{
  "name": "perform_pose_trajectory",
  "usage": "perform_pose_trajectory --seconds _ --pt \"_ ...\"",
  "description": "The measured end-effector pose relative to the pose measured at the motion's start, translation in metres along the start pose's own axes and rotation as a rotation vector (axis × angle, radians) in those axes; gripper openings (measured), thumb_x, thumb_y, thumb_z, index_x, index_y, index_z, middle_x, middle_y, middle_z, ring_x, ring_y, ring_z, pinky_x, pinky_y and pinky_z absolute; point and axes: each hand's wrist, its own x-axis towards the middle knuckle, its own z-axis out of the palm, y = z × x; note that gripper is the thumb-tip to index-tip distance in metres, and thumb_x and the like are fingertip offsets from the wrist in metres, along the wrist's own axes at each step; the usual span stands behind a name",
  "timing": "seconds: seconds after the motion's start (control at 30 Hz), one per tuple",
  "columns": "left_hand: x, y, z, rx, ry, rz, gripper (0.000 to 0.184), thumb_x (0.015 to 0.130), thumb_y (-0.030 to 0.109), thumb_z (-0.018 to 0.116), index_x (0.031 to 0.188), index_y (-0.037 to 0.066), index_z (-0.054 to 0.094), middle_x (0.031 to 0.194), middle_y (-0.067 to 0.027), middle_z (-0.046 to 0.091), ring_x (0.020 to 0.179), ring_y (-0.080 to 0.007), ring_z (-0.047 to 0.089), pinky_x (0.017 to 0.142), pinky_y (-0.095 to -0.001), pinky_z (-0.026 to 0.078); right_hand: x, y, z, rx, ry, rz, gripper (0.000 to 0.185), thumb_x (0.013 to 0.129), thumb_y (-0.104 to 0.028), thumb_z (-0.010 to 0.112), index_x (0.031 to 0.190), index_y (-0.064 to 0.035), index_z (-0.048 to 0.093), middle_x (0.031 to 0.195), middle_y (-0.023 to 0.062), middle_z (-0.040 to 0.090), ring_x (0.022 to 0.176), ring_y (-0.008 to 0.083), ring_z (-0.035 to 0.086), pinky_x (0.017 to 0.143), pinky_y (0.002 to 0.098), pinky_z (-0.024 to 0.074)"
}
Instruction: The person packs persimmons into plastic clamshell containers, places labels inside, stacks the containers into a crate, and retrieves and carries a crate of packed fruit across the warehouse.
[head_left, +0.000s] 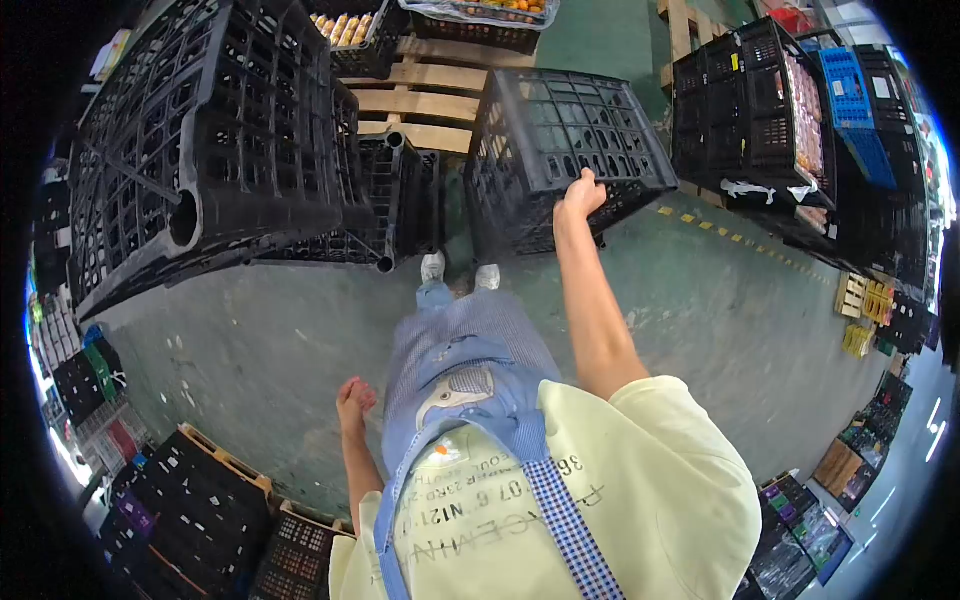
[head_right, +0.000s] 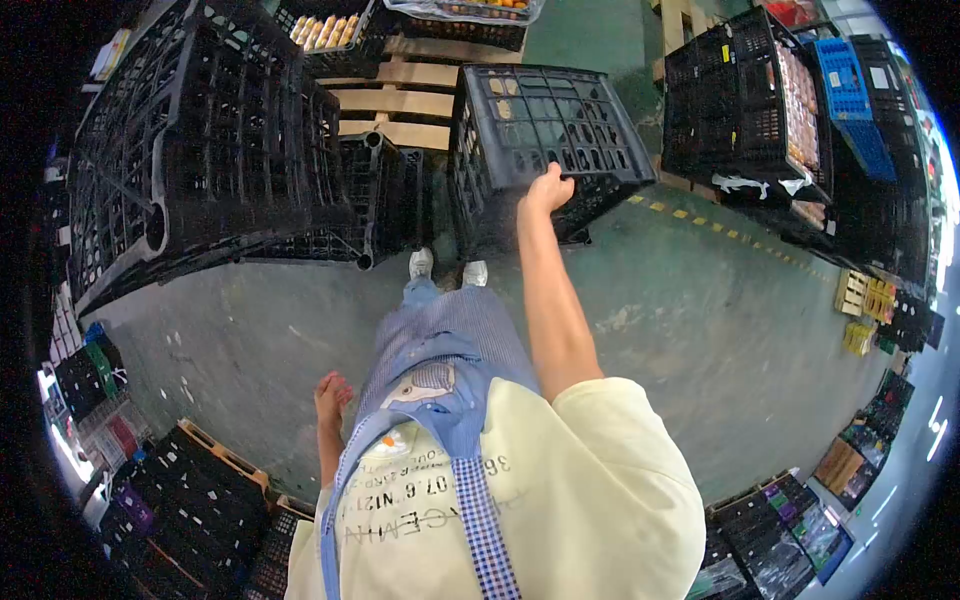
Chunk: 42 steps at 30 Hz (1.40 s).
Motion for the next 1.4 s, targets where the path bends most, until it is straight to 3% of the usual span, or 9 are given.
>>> perform_pose_trajectory --seconds 0.17,0.27,0.37,0.47,0.67,0.9,0.97,1.03,1.4 --pt "0.016 -0.068 -0.012 -0.016 0.053 -0.100 0.030 0.084 0.024 0.062 0.108 0.007 0.055 0.080 -0.0067 0.062 0.063 -0.0157 0.059 0.054 -0.0263 0.048 -0.027 0.060 -0.080 0.024 -0.018 -0.155 0.023 0.083 -0.013 0.057 0.096 0.0064 0.054 0.095 0.0111 0.059 0.083 0.0209 0.053 0.078 0.0341 0.0433" --pt "0.005 -0.074 -0.016 0.095 0.015 -0.090 0.027 0.083 0.025 0.064 0.102 0.007 0.056 0.078 -0.0060 0.062 0.058 -0.0153 0.057 0.049 -0.0250 0.045 -0.009 0.145 -0.170 -0.130 -0.212 0.205 0.038 0.092 -0.031 0.048 0.111 0.0020 0.053 0.093 0.0134 0.061 0.077 0.0218 0.059 0.068 0.0346 0.0497" --pt "0.005 -0.084 -0.024 0.088 0.066 -0.099 0.025 0.083 0.025 0.063 0.098 0.006 0.057 0.078 -0.0067 0.062 0.056 -0.0152 0.056 0.048 -0.0254 0.044 0.023 0.234 -0.268 -1.042 -0.336 0.045 0.033 0.088 -0.030 0.049 0.091 0.0018 0.058 0.060 0.0124 0.058 0.039 0.0194 0.051 0.035 0.0333 0.0390" --pt "0.011 -0.095 -0.030 -0.064 0.065 -0.141 0.025 0.084 0.023 0.062 0.099 0.004 0.057 0.081 -0.0079 0.062 0.057 -0.0154 0.057 0.050 -0.0271 0.046 0.003 0.179 -0.305 -0.995 -0.734 0.329 0.028 0.084 -0.024 0.052 0.076 0.0022 0.058 0.058 0.0103 0.058 0.043 0.0184 0.053 0.039 0.0321 0.0414" --pt "-0.045 -0.039 0.008 -0.125 0.116 -0.025 0.031 0.082 0.018 0.061 0.107 0.002 0.056 0.089 -0.0079 0.060 0.068 -0.0162 0.059 0.057 -0.0299 0.052 0.015 0.158 -0.265 -0.950 -1.071 0.398 0.024 0.085 -0.020 0.061 0.093 0.0016 0.060 0.073 0.0099 0.063 0.052 0.0129 0.057 0.043 0.0231 0.0457" --pt "-0.011 -0.118 -0.039 -0.209 0.227 0.120 0.024 0.083 0.021 0.058 0.101 0.006 0.061 0.078 -0.0056 0.062 0.063 -0.0140 0.059 0.053 -0.0294 0.052 0.002 0.181 -0.206 -0.630 -1.479 0.461 0.019 0.080 -0.012 0.062 0.066 -0.0105 0.051 0.059 0.0005 0.049 0.051 0.0129 0.048 0.042 0.0253 0.0429" --pt "-0.004 -0.164 -0.069 -0.258 0.280 0.094 0.023 0.083 0.021 0.056 0.099 0.005 0.061 0.078 -0.0055 0.062 0.062 -0.0145 0.059 0.052 -0.0303 0.052 -0.039 0.179 -0.195 -0.969 -1.730 0.139 0.020 0.084 -0.017 0.053 0.065 -0.0110 0.051 0.060 0.0012 0.047 0.051 0.0144 0.048 0.044 0.0254 0.0424" --pt "-0.005 -0.195 -0.098 -0.333 0.321 0.071 0.021 0.083 0.020 0.055 0.096 0.005 0.061 0.077 -0.0054 0.062 0.058 -0.0150 0.059 0.052 -0.0310 0.052 0.017 0.269 -0.184 -0.833 -1.071 0.977 0.020 0.085 -0.019 0.048 0.067 -0.0113 0.052 0.059 0.0030 0.049 0.051 0.0154 0.050 0.043 0.0274 0.0434" --pt "-0.026 -0.430 -0.303 -0.954 0.740 -0.038 0.017 0.079 0.019 0.058 0.091 0.009 0.063 0.074 -0.0056 0.063 0.059 -0.0161 0.060 0.052 -0.0327 0.051 -0.378 0.337 -0.135 -1.609 -2.347 -0.679 0.017 0.082 -0.011 0.058 0.095 -0.0031 0.063 0.093 0.0160 0.063 0.086 0.0243 0.059 0.075 0.0348 0.0465"
